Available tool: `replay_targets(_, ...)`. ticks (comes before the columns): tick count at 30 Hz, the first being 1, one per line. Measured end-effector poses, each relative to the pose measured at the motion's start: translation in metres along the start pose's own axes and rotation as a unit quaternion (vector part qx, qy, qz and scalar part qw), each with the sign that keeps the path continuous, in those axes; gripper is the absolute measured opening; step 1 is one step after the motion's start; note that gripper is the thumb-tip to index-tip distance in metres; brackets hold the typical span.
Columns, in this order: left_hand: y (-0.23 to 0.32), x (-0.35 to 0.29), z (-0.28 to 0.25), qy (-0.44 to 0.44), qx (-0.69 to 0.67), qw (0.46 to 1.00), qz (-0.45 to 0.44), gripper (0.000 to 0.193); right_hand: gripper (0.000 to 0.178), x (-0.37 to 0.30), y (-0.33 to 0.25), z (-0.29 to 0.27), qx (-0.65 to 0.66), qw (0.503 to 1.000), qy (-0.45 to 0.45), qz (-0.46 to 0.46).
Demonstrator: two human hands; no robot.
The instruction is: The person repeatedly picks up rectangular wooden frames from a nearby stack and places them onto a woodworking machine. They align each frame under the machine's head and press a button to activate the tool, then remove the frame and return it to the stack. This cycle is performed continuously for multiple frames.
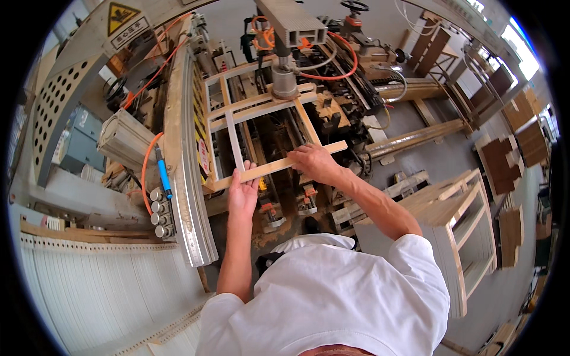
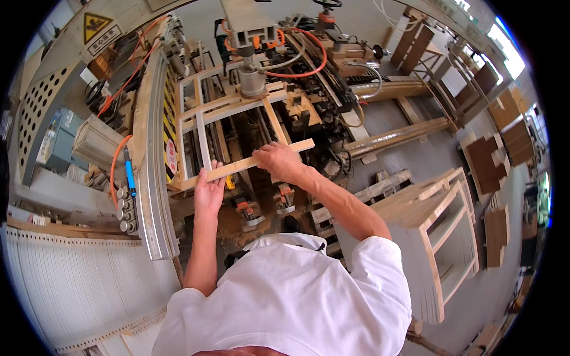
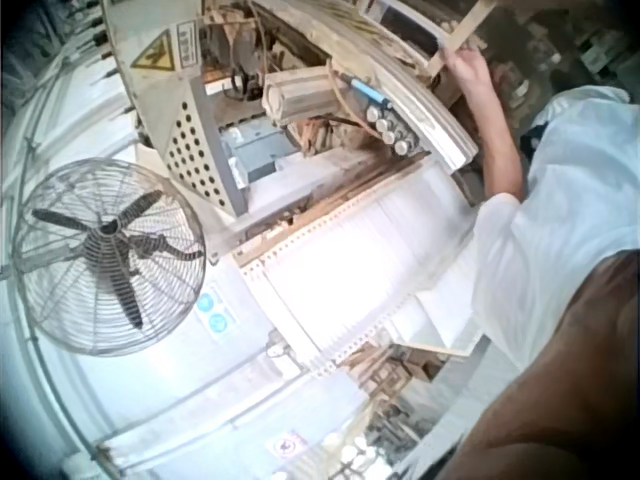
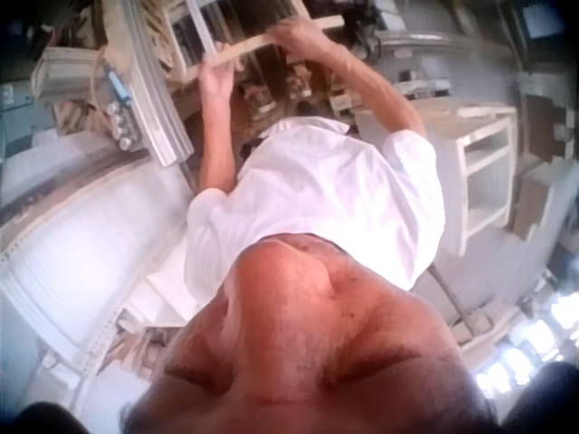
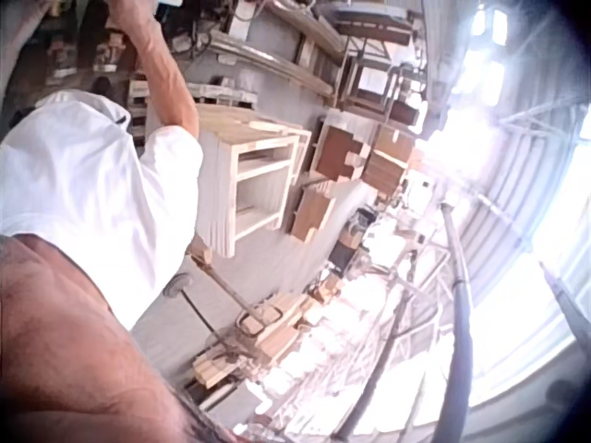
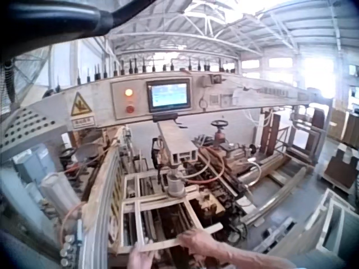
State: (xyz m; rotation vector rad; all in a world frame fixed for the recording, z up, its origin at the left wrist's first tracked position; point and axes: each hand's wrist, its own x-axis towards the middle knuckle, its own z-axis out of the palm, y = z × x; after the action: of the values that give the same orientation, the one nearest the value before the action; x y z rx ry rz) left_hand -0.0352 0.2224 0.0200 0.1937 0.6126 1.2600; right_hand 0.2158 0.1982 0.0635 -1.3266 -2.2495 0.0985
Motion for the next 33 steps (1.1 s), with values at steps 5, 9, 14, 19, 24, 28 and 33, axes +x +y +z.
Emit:
replay_targets(5, 0.006, 0.035, 0.018, 0.0, -0.004, 1.0, -0.003, 0.036, 0.03, 0.044, 0.033, 0.014, -0.082, 0.996, 0.002, -0.031)
replay_targets(9, 0.009, 0.041, 0.029, -0.022, 0.048, 0.999, 0.005, 0.043, 0.02, 0.102, 0.061, 0.025, -0.207, 0.977, -0.007, -0.057)
replay_targets(14, -0.007, 0.034, 0.035, -0.04, 0.105, 0.993, -0.019, 0.043, 0.014, 0.171, 0.065, 0.03, -0.368, 0.918, -0.074, -0.13)
replay_targets(19, -0.03, 0.036, 0.041, -0.037, 0.13, 0.99, -0.03, 0.038, 0.013, 0.2, 0.079, 0.04, -0.4, 0.901, -0.128, -0.11)
replay_targets(24, -0.045, 0.098, 0.051, -0.008, 0.087, 0.995, -0.049, 0.046, 0.008, 0.204, 0.092, 0.043, -0.323, 0.927, -0.153, -0.113)
replay_targets(28, -0.044, 0.17, 0.048, 0.01, -0.061, 0.998, -0.01, 0.068, 0.008, 0.206, 0.082, 0.05, -0.322, 0.928, -0.112, -0.151)
replay_targets(33, -0.06, 0.185, 0.07, -0.064, -0.175, 0.981, 0.048, 0.072, 0.011, 0.204, 0.092, 0.048, -0.329, 0.923, -0.149, -0.129)
